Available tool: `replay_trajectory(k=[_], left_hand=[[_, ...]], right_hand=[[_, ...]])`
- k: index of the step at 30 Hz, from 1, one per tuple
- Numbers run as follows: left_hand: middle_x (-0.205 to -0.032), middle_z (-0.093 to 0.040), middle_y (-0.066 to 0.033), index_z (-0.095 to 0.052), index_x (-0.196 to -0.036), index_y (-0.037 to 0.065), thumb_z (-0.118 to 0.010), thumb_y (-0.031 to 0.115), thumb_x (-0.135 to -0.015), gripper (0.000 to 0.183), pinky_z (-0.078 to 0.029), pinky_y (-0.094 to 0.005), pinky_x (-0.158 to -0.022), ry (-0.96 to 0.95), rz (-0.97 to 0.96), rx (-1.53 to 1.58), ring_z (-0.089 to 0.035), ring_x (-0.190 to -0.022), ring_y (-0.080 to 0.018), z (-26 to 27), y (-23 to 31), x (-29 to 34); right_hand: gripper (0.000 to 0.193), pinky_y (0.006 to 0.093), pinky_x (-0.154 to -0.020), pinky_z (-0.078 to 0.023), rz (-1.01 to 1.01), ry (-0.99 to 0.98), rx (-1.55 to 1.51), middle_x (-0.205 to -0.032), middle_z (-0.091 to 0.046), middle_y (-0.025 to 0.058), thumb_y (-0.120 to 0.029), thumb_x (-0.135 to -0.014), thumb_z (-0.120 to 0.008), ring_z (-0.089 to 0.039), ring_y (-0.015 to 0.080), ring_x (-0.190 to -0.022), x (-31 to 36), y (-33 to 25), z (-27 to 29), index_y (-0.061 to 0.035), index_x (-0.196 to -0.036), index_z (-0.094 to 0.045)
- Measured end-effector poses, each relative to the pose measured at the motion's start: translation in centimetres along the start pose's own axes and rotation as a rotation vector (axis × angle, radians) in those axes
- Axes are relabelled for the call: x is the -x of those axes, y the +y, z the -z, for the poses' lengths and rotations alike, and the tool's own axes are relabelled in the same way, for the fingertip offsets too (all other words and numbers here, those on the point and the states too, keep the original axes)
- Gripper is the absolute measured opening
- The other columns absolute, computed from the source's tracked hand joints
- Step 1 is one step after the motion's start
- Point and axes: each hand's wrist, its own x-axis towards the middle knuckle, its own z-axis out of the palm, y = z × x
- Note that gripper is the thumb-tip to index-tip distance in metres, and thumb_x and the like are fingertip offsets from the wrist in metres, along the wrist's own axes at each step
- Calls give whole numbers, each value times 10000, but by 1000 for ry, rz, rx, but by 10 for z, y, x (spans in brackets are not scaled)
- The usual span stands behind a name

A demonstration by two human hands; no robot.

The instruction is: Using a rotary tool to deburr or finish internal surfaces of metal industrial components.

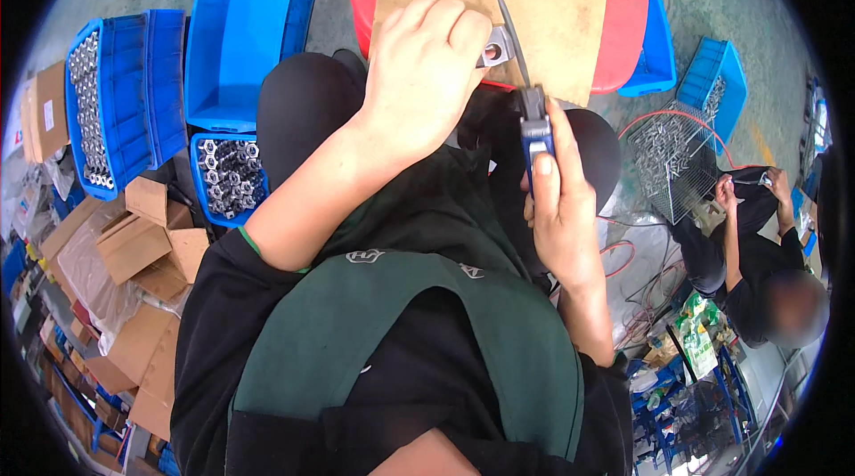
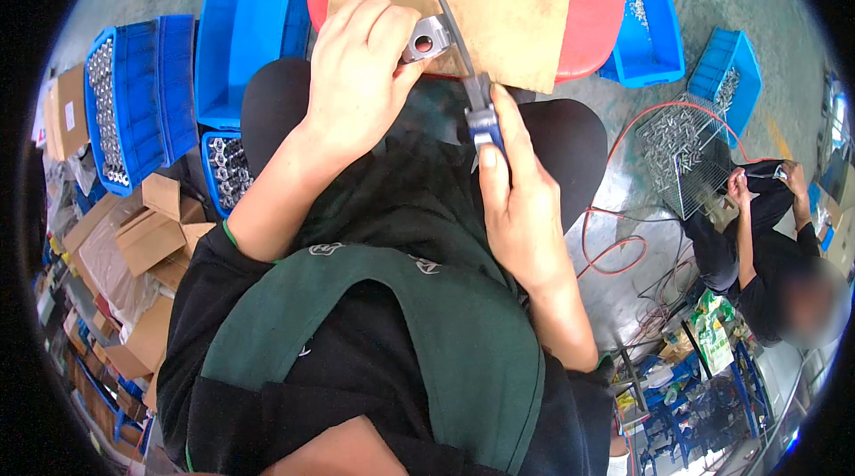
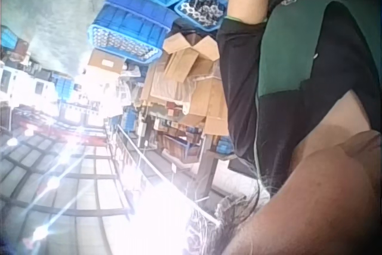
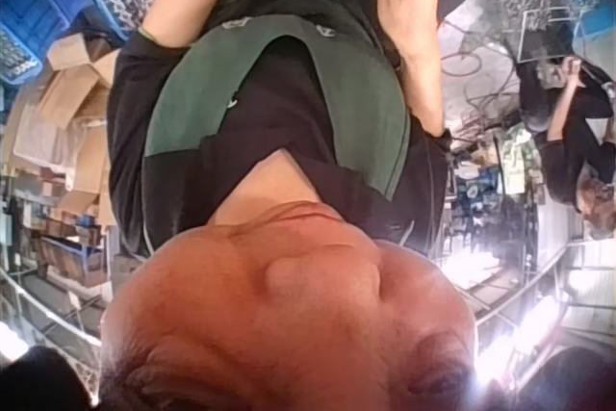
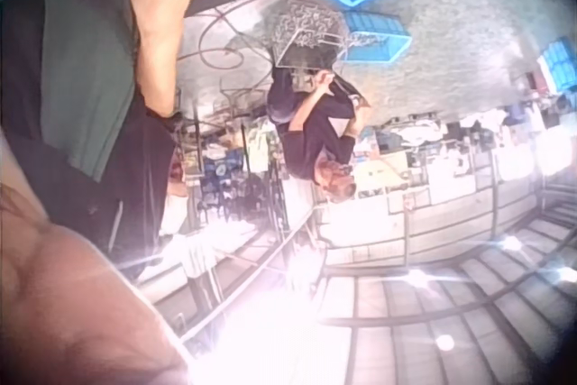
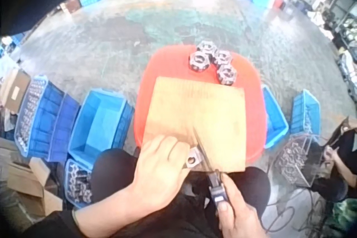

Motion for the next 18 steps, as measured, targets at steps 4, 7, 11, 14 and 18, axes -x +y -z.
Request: replay_trajectory(k=[4, 7, 11, 14, 18], left_hand=[[-871, -559, -123, -561, -931, 31, -746, 67, -661, 329, -442, -411, -738, 6, 11, 2, -540, -807, -321, 1, -2, 3], [-873, -558, -123, -559, -937, 30, -749, 65, -655, 342, -442, -410, -736, 8, -4, 4, -539, -805, -320, 1, -2, 3], [-876, -559, -122, -555, -941, 28, -751, 67, -654, 350, -440, -415, -740, 19, -3, 12, -542, -814, -319, 0, -1, 3], [-879, -559, -124, -551, -936, 28, -750, 66, -656, 345, -438, -420, -743, 12, 4, 15, -544, -822, -324, -1, -1, 4], [-885, -561, -123, -548, -933, 27, -749, 65, -658, 343, -439, -420, -745, 30, -1, 18, -549, -830, -326, -1, -3, 3]], right_hand=[[478, 190, -487, -346, -74, -28, 103, -724, -484, -16, -126, -1008, -372, -383, 25, -536, 29, 11, 4, -159, -1480, -302], [481, 190, -490, -345, -72, -23, 126, -726, -485, -16, -123, -1007, -375, -380, 26, -535, 29, 12, 4, -158, -1480, -301], [470, 186, -478, -344, -13, 0, 49, -726, -491, -14, -148, -1012, -391, -388, 28, -534, 10, 5, 0, -144, -1475, -313], [465, 182, -462, -346, 54, 10, 23, -726, -488, -14, -182, -1017, -403, -389, 24, -526, -10, 2, -1, -140, -1473, -318], [462, 174, -451, -360, -65, 30, -144, -725, -497, -10, -225, -1024, -393, -408, 22, -508, -9, -8, 2, -153, -1474, -318]])
